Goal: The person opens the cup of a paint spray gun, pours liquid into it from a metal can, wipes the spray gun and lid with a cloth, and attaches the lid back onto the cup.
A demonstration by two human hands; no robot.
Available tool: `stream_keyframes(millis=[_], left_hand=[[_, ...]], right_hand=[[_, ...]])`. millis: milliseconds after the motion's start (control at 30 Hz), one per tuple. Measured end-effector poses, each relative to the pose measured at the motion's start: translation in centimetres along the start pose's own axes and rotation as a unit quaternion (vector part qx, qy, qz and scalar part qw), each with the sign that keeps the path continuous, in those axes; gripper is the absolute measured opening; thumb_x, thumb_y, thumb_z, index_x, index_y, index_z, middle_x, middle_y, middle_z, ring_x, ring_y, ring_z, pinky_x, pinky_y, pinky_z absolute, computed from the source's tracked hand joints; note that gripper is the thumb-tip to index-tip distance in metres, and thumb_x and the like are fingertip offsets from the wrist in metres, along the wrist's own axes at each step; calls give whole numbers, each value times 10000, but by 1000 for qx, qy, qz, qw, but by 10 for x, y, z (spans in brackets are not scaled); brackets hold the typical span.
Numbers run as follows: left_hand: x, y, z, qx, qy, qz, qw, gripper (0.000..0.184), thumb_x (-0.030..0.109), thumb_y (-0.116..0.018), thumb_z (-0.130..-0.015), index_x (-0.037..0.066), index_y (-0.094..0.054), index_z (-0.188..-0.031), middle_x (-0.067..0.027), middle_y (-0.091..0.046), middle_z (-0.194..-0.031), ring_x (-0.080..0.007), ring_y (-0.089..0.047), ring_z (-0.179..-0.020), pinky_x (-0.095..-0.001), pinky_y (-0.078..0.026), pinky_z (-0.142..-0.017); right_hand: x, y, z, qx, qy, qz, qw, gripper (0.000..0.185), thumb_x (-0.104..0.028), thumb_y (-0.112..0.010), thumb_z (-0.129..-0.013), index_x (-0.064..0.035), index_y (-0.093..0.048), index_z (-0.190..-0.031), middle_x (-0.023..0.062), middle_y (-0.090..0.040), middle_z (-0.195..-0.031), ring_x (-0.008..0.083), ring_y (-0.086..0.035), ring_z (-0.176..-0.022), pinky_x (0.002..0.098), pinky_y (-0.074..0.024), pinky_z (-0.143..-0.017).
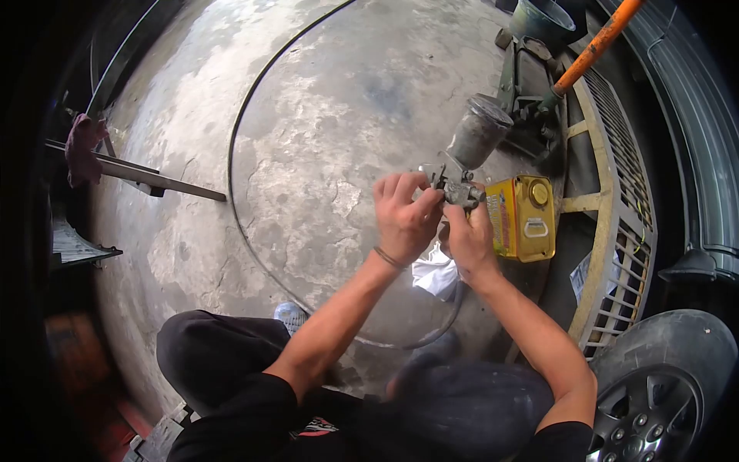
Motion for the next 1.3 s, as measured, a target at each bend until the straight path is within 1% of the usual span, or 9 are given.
stream_keyframes(millis=[300,433,567,667,833,933,1067,1167,1300], left_hand=[[-9,2,10,-39,0,-8,999,213,77,-806,-771,165,-733,-951,-37,-657,-1088,-249,-615,-1001,-427,-408,-959],[-30,-3,27,-76,203,117,969,236,61,-775,-889,48,-686,-1107,-103,-695,-1015,-238,-675,-886,-402,-518,-811],[-53,-37,71,-86,644,460,605,403,430,-732,-1011,77,-643,-1185,-50,-733,-926,-206,-715,-790,-306,-572,-753],[-45,-45,64,-165,660,498,538,462,522,-736,-977,99,-669,-1151,-49,-728,-952,-199,-708,-780,-319,-580,-747],[-56,-44,51,-91,619,538,564,450,401,-744,-970,15,-658,-1186,-85,-706,-1027,-193,-691,-793,-338,-586,-772],[-53,-29,5,-122,552,452,691,474,354,-752,-953,-4,-635,-1242,-117,-700,-1159,-212,-698,-820,-330,-574,-770],[-46,-27,-106,-260,363,360,819,449,387,-770,-952,-16,-689,-1131,-49,-665,-933,-127,-621,-749,-291,-529,-706],[-35,-19,-161,-382,257,270,845,468,453,-745,-965,15,-700,-1122,-20,-635,-868,-119,-631,-741,-292,-504,-679],[-53,6,-136,-433,310,230,815,361,411,-722,-985,67,-678,-1086,10,-569,-799,-92,-549,-678,-273,-452,-637]], right_hand=[[-2,-9,8,25,-7,-10,1000,188,-260,-634,-1053,-120,-562,-1156,-8,-563,-802,59,-506,-557,261,-392,-454],[7,-7,4,10,65,73,995,308,-263,-626,-1053,-74,-571,-1290,113,-647,-946,238,-658,-851,355,-531,-746],[9,-15,7,-19,168,113,979,399,-199,-623,-1013,-46,-553,-1375,180,-664,-1169,316,-686,-1017,403,-554,-899],[-2,-32,14,-82,188,169,964,468,-186,-630,-977,-59,-528,-1415,193,-662,-1223,336,-700,-1056,423,-567,-898],[-64,-31,13,-172,139,452,864,398,-253,-720,-940,-34,-660,-1267,220,-757,-1070,373,-766,-947,451,-599,-836],[-154,-1,17,1,295,440,848,427,-340,-757,-931,-31,-710,-1223,199,-778,-991,352,-781,-891,457,-611,-831],[-260,12,49,193,427,490,735,579,-369,-781,-914,-9,-648,-1348,261,-738,-1126,372,-742,-1039,453,-581,-925],[-281,-2,52,116,320,546,765,724,-368,-783,-892,21,-543,-1454,344,-671,-1273,439,-673,-1225,446,-520,-1066],[-241,9,22,0,288,529,798,656,-380,-816,-877,-59,-639,-1421,245,-713,-1219,377,-728,-1128,460,-589,-990]])
Point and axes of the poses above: each hand's wrist, its own z-axis away from the middle knuckle, its own y-axis out of the back of the hand, x = y × z, the point moved 9 cm from there along -z, towards the middle knuckle
